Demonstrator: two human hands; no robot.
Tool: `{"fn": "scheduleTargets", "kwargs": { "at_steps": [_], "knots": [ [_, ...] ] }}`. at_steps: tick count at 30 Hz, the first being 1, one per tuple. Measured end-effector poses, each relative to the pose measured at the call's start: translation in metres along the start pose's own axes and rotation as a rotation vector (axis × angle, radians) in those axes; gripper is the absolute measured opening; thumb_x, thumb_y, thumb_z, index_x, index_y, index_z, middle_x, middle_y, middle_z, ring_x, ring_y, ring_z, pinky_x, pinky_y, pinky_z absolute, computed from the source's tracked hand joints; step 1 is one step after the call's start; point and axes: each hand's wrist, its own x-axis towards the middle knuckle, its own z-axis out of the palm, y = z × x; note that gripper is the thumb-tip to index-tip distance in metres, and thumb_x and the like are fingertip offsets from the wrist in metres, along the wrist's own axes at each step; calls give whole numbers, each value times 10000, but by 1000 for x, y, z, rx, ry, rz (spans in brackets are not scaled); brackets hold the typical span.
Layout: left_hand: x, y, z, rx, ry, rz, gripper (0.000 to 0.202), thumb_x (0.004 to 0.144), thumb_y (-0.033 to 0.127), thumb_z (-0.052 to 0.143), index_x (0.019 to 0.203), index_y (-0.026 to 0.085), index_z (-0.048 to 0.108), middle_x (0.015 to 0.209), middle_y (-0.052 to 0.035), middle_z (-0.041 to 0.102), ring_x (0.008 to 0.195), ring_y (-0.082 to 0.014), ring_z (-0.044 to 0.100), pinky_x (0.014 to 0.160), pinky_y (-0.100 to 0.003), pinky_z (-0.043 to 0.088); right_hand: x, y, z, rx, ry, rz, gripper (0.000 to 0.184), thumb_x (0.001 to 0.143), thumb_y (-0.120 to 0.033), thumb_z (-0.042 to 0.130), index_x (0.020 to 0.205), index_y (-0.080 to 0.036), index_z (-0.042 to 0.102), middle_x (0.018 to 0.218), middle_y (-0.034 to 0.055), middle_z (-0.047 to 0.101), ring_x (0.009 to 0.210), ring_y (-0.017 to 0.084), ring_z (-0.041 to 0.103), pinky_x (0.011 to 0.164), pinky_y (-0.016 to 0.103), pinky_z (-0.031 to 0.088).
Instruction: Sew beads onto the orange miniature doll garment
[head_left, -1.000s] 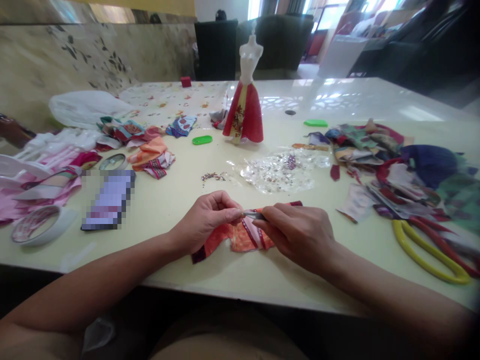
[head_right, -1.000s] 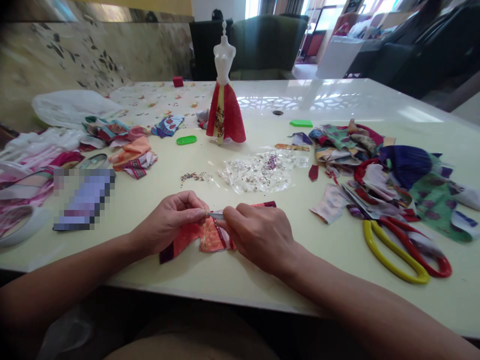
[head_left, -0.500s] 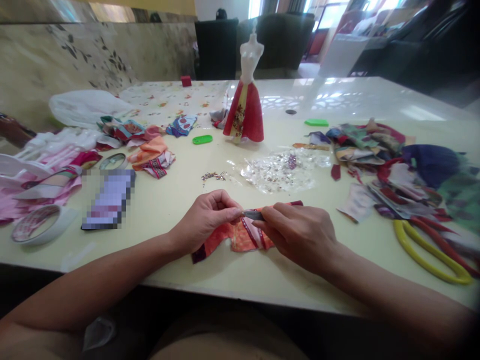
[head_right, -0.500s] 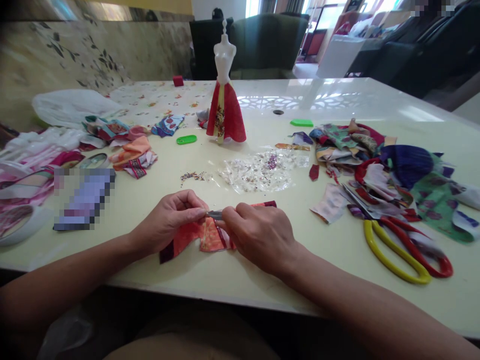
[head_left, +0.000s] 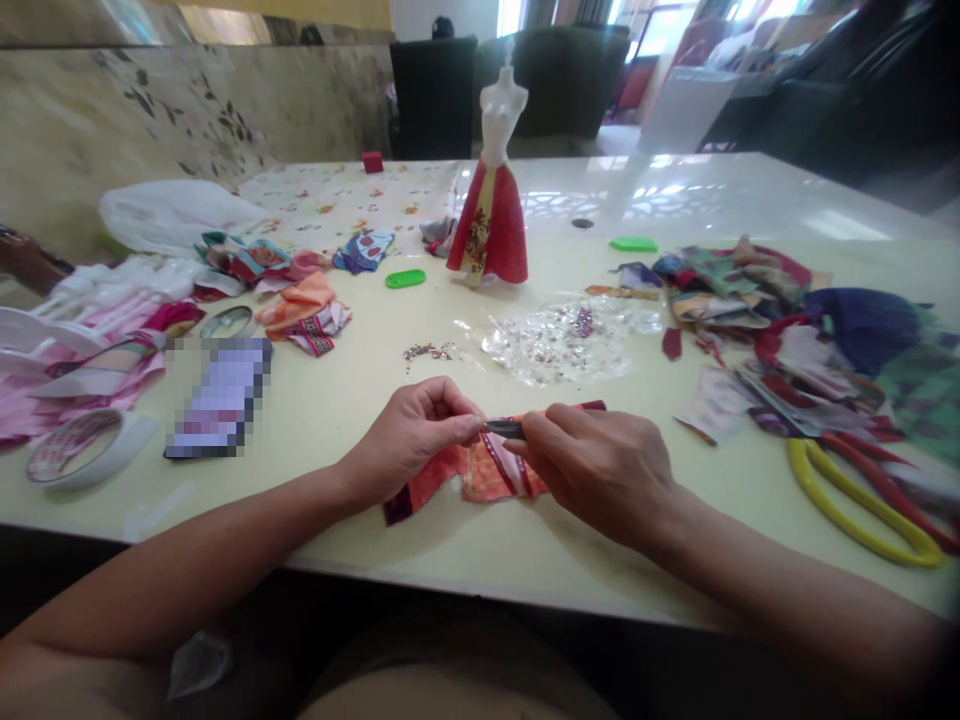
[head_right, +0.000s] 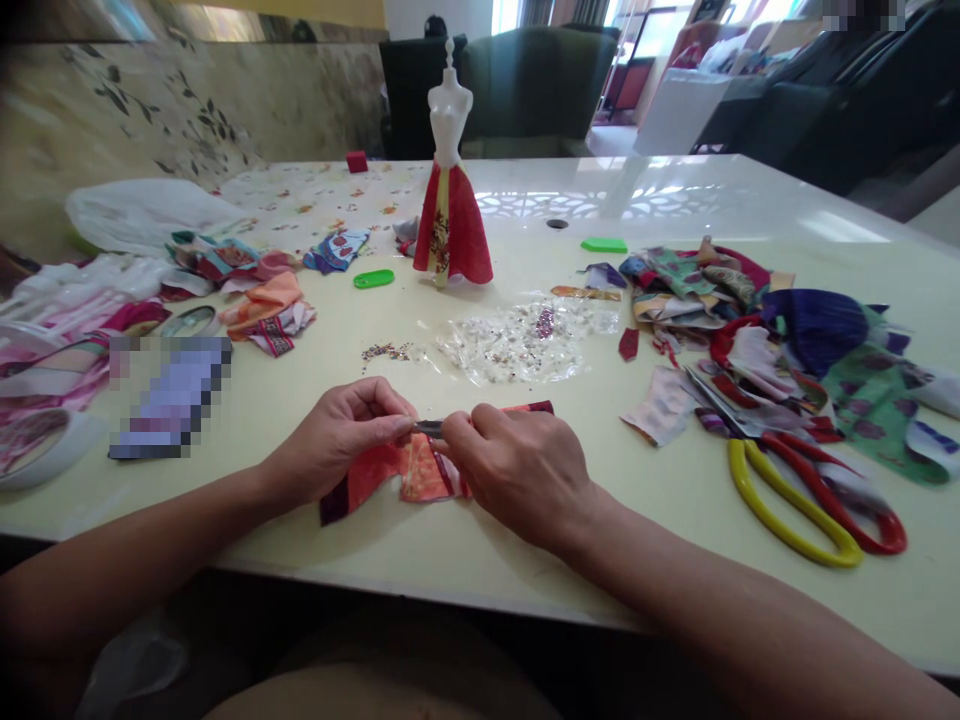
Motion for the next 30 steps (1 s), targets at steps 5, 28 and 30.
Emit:
{"fn": "scheduleTargets", "kwargs": {
  "at_steps": [5,28,30],
  "knots": [
    [0,1,0,11,-3,-1,165,763,238,735,755,128,613,685,6,619,648,-79,556,650,-207,454,0,0,0,-7,0,-5,369,952,-378,496,638,-185,502,527,-31,461,473,89,305,503,295,134],
    [1,-2,-1,-50,1,-18,166,774,209,721,746,139,574,742,7,628,659,-71,546,674,-206,442,-4,6,8,159,-57,150,357,943,-431,485,696,-182,552,564,-32,531,479,78,399,495,265,183],
    [0,-3,-1,-55,-2,-14,162,777,204,719,748,140,572,742,10,623,655,-68,543,670,-204,441,-4,4,8,184,-59,142,349,943,-421,489,700,-181,562,574,-28,549,489,81,424,501,268,193]
  ]
}}
